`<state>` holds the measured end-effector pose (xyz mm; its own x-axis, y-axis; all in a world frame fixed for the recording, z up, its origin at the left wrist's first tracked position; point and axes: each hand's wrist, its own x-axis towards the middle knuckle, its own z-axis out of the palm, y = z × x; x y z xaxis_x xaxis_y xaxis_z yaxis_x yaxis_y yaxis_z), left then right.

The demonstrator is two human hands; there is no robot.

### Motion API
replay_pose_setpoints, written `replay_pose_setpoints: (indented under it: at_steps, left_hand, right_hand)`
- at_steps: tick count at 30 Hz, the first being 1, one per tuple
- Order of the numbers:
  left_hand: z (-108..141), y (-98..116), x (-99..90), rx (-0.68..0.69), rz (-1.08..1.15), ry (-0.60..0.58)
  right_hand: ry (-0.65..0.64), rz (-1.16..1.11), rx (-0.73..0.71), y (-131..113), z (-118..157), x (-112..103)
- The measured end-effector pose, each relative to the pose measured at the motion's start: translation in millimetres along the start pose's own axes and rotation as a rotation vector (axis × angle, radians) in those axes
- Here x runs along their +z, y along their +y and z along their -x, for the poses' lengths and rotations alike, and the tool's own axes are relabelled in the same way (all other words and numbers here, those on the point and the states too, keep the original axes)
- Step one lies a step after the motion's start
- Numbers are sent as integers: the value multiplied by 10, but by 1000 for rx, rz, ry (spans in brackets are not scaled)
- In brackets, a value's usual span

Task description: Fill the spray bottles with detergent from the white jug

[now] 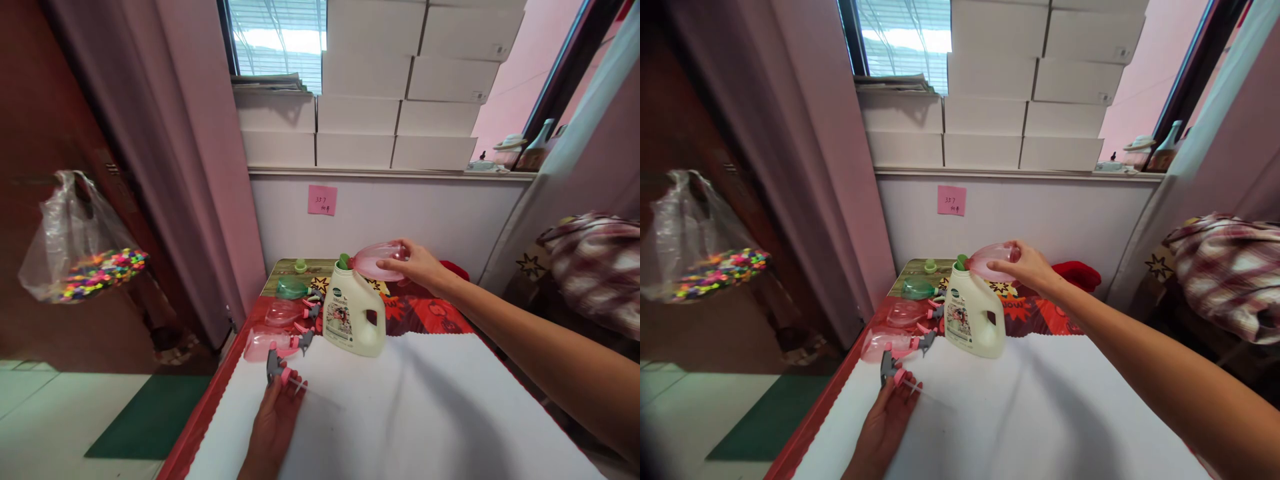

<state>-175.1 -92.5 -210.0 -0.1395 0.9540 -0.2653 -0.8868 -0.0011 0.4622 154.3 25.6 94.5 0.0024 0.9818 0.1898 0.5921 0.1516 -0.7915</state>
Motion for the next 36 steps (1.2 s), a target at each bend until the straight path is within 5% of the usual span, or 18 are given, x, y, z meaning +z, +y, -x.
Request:
replay_pose_setpoints:
  at_steps: [19,36]
  left_hand:
    - [36,13,42,10,-23,9]
    - [159,92,267,-23,-36,66]
  right_hand:
    - [-41,290,-129,-332,-74,-110]
    - [-168,442,-106,-710,-216,-204]
